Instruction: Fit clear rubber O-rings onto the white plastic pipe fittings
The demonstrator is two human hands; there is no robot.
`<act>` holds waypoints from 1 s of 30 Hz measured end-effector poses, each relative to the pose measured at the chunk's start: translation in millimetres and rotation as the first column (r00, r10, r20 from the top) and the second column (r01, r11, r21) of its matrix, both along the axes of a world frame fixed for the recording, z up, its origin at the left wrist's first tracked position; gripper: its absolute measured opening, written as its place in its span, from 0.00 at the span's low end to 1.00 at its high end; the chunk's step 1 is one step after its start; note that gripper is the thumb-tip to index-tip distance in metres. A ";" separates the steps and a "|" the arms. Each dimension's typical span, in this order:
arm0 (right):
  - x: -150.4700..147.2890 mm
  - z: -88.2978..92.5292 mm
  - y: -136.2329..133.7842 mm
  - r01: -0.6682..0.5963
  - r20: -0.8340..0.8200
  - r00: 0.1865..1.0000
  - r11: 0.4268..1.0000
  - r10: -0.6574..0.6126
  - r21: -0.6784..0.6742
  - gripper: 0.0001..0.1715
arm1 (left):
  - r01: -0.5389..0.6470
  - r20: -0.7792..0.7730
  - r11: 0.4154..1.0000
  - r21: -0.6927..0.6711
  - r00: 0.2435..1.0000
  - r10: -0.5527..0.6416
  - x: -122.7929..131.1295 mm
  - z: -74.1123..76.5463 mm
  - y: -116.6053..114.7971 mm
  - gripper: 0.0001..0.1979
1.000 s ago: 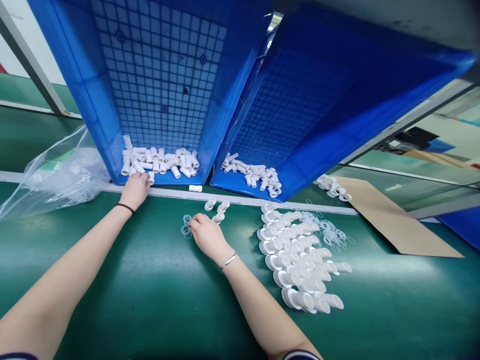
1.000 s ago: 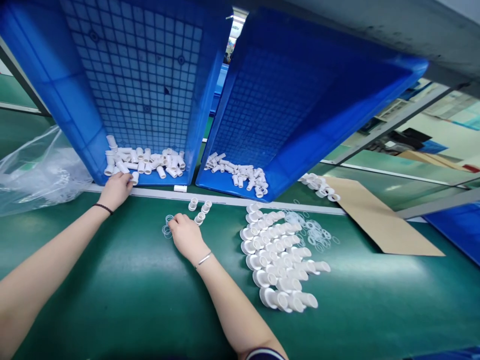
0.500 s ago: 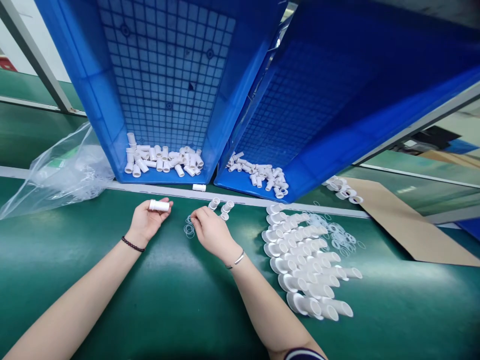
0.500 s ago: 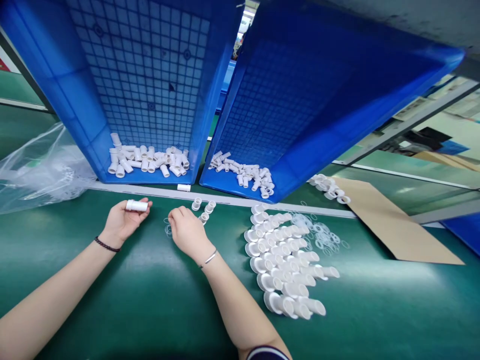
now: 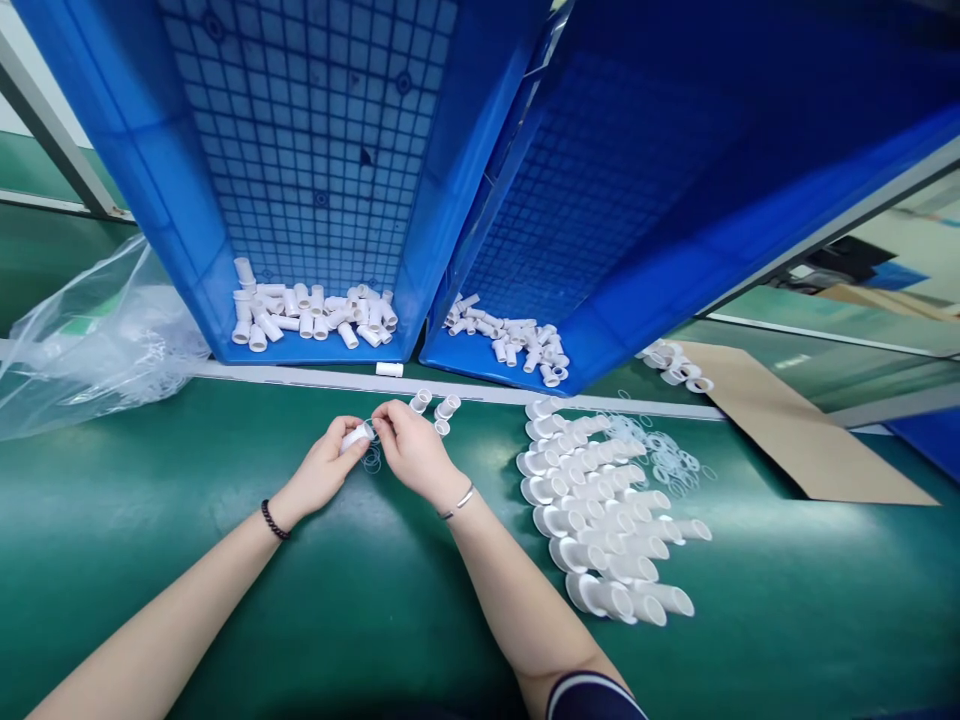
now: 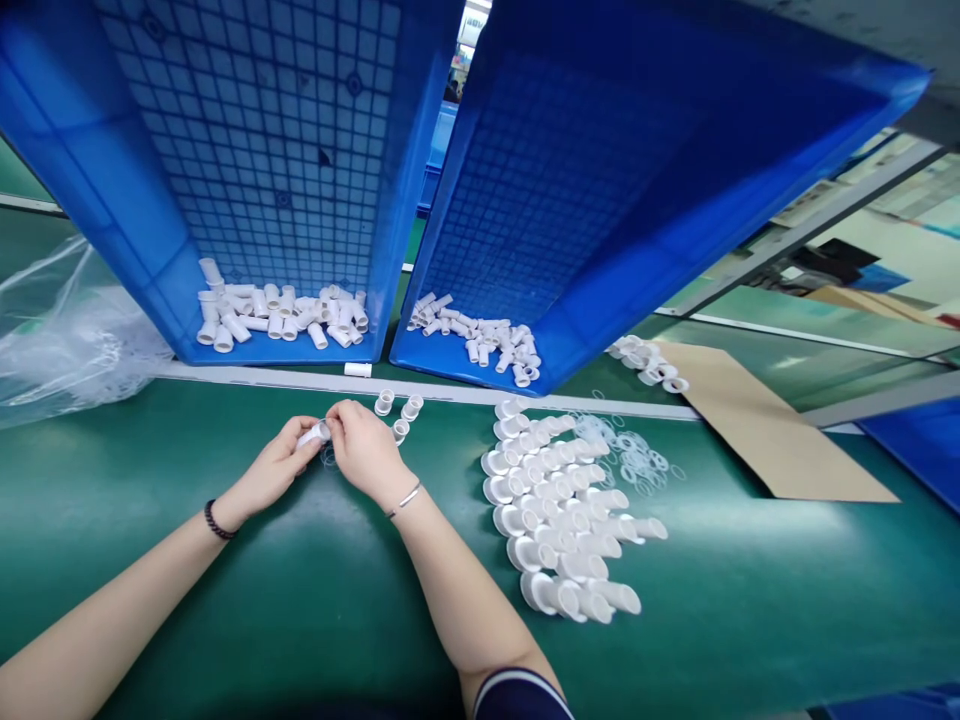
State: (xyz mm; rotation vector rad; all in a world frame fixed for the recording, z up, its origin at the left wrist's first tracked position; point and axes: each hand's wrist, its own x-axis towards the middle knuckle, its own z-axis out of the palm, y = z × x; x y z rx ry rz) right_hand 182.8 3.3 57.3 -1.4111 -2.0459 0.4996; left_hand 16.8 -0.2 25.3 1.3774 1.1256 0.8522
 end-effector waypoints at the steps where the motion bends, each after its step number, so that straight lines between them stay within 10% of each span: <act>1: -0.2 -0.6 0.3 0.002 0.021 1.000 1.000 -0.002 -0.003 0.05 | 0.013 -0.049 0.999 0.036 0.999 -0.011 -0.4 0.6 -0.6 0.17; 11: 0.3 -1.0 -0.2 -0.077 0.060 0.995 0.996 0.080 -0.055 0.07 | 0.208 -0.350 0.917 0.340 0.933 -0.082 -5.4 -1.2 -5.4 0.11; 16: 3.2 8.2 -0.6 -0.166 -0.184 0.973 0.978 0.141 -0.127 0.07 | 0.025 -0.098 0.832 0.554 0.995 0.035 -3.5 -7.9 -13.2 0.12; 20: 1.6 12.4 -2.2 -0.176 -0.272 0.953 0.976 0.136 -0.128 0.07 | -0.219 0.235 0.947 0.236 0.958 0.163 10.5 -9.2 -20.3 0.15; 24: -2.5 10.6 -5.8 -0.157 -0.250 0.960 0.983 0.128 -0.096 0.07 | -0.183 0.480 0.980 -0.085 0.854 0.201 21.4 -4.7 -21.1 0.17; 30: 0.9 20.3 -8.3 -0.074 -0.073 0.995 0.997 0.075 0.018 0.08 | -0.143 0.525 0.966 -0.214 0.817 0.238 16.7 1.7 -17.1 0.17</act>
